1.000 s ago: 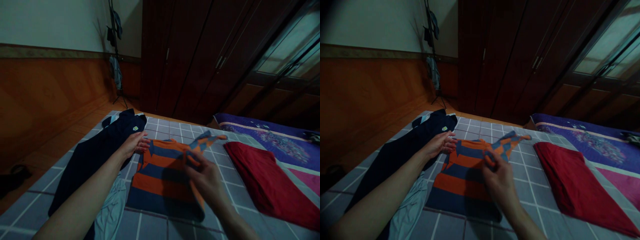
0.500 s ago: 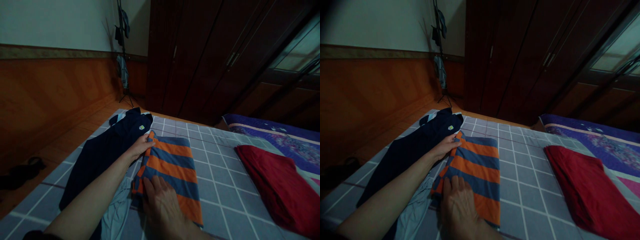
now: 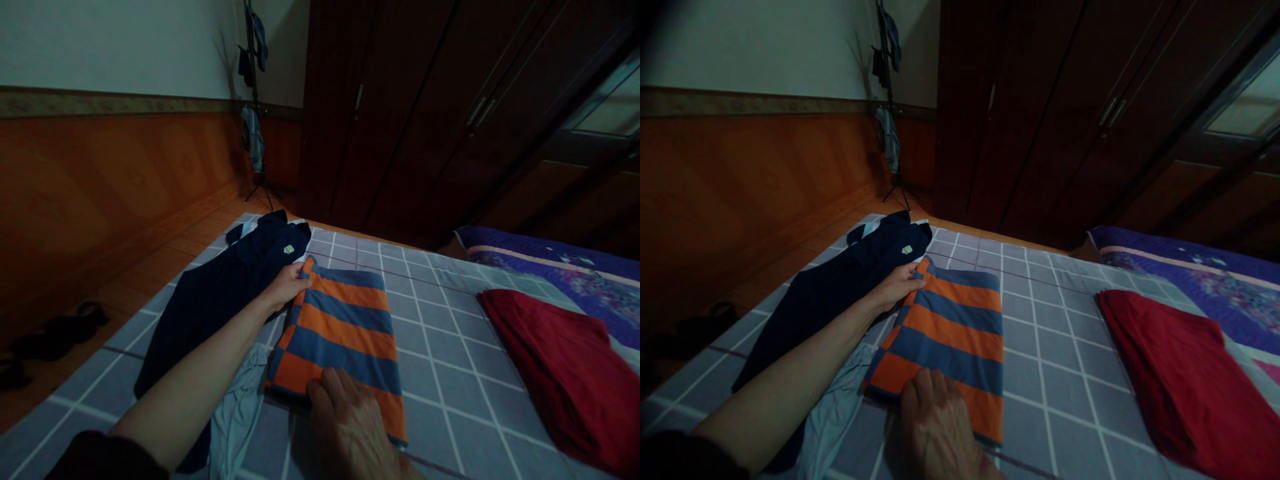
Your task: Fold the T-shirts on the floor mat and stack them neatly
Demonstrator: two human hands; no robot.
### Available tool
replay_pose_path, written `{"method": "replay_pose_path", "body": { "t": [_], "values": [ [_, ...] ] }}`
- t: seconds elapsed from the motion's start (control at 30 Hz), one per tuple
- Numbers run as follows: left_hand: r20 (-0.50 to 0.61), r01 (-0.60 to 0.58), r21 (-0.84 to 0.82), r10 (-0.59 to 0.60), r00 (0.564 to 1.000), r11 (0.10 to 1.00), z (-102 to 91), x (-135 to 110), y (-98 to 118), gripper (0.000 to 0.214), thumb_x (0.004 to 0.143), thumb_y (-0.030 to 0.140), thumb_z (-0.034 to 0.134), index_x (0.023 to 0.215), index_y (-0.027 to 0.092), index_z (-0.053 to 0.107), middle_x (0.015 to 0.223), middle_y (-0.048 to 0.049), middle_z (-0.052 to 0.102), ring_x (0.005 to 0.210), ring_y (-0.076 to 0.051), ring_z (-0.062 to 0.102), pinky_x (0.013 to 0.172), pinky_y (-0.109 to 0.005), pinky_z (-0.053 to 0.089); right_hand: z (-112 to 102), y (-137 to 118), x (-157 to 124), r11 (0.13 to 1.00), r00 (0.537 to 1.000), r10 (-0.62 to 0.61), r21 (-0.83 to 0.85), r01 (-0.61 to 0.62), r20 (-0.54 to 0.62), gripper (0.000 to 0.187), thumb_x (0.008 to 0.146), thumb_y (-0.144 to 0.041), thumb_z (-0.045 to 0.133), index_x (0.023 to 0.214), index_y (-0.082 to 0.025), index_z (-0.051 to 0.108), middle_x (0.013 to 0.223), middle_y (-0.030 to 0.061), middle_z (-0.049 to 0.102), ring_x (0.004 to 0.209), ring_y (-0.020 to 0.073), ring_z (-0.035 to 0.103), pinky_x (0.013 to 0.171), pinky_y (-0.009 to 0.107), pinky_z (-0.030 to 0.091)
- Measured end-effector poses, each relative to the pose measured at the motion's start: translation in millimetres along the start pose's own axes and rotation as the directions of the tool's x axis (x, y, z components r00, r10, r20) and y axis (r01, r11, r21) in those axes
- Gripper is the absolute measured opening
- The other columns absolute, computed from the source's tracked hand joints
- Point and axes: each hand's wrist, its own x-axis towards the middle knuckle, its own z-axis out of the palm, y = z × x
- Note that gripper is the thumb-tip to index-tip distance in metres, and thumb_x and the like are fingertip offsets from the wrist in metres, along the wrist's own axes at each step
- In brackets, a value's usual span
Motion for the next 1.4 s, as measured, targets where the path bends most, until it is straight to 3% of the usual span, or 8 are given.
{"method": "replay_pose_path", "body": {
  "t": [0.2,0.57,0.77,0.9,1.0,1.13,1.27,1.4],
  "values": [
    [-0.004,0.011,0.076,-0.010,1.000,0.997,-0.1,0,-4,0.029,0.065,0.012,0.064,0.093,0.014,0.060,0.081,-0.0022,0.068,0.077,-0.020,0.068,0.069,-0.032,0.055,0,1,-10,0.999,0.997,-0.029,-0.035,0.031,0.073,0.023,0.064,-0.001,0.056,0.077,-0.020,0.051,0.072,0.0015,0.057,0.062,0.0167,0.048,0.052,0.027,0.033],
    [-0.034,-0.017,0.194,0.024,0.999,0.981,4.0,-3,0,0.033,0.063,0.016,0.067,0.095,0.016,0.060,0.082,-0.0009,0.068,0.081,-0.021,0.066,0.069,-0.029,0.053,-54,48,-63,0.975,0.991,0.104,-0.205,-0.084,0.087,0.022,0.077,-0.002,0.044,0.083,-0.022,0.050,0.075,0.0021,0.056,0.066,0.0177,0.051,0.059,0.028,0.041],
    [-0.050,-0.015,0.313,0.033,0.998,0.950,3.1,-4,2,0.045,0.066,0.018,0.066,0.110,0.015,0.057,0.094,-0.0048,0.068,0.085,-0.022,0.066,0.075,-0.033,0.054,-58,49,-80,0.980,0.976,0.156,-0.148,-0.133,0.154,0.024,0.071,-0.001,0.045,0.080,-0.022,0.053,0.076,0.0028,0.058,0.068,0.0183,0.054,0.060,0.029,0.044],
    [-0.169,-0.165,0.756,0.432,0.886,0.634,15.8,-12,11,0.063,0.075,0.021,0.061,0.134,0.018,0.041,0.125,-0.0119,0.053,0.113,-0.026,0.055,0.096,-0.041,0.045,-70,53,-59,0.979,0.953,0.194,0.009,-0.201,0.233,0.023,0.067,-0.006,0.049,0.081,-0.022,0.057,0.078,0.0028,0.060,0.068,0.0179,0.056,0.058,0.029,0.047],
    [0.133,-0.383,0.866,0.592,0.795,0.320,33.9,-24,11,0.052,0.085,0.022,0.049,0.136,0.019,0.040,0.136,-0.0104,0.046,0.129,-0.023,0.040,0.109,-0.040,0.031,-75,60,-20,0.970,0.967,0.203,0.106,-0.220,0.156,0.025,0.080,-0.015,0.049,0.103,-0.019,0.059,0.101,0.0091,0.062,0.090,0.0204,0.060,0.074,0.033,0.053],
    [0.421,-0.491,0.864,0.376,0.825,0.110,47.3,-33,-7,0.052,0.089,0.027,0.044,0.139,0.016,0.038,0.148,-0.0113,0.036,0.140,-0.027,0.023,0.114,-0.049,0.016,-44,74,37,0.978,0.978,0.203,0.045,-0.205,0.053,0.048,0.090,-0.028,0.047,0.134,-0.008,0.042,0.138,0.0192,0.046,0.127,0.0273,0.042,0.103,0.045,0.040],
    [0.428,-0.444,0.892,0.159,0.890,0.080,44.1,-30,-20,0.064,0.088,0.034,0.044,0.146,0.014,0.027,0.153,-0.0118,0.025,0.142,-0.029,0.012,0.114,-0.050,0.014,2,95,64,0.977,0.953,0.203,0.025,-0.214,0.226,0.073,0.091,-0.053,0.043,0.143,-0.003,0.031,0.147,0.0194,0.032,0.137,0.0299,0.028,0.112,0.045,0.026],
    [0.374,-0.380,0.922,0.086,0.924,0.076,43.4,-28,-18,0.061,0.087,0.032,0.043,0.144,0.013,0.032,0.152,-0.0112,0.028,0.142,-0.029,0.013,0.115,-0.049,0.013,20,115,60,0.981,0.946,0.184,0.006,-0.193,0.267,0.078,0.090,-0.063,0.033,0.144,-0.007,0.030,0.148,0.0159,0.033,0.137,0.0291,0.026,0.113,0.045,0.022]
  ]
}}
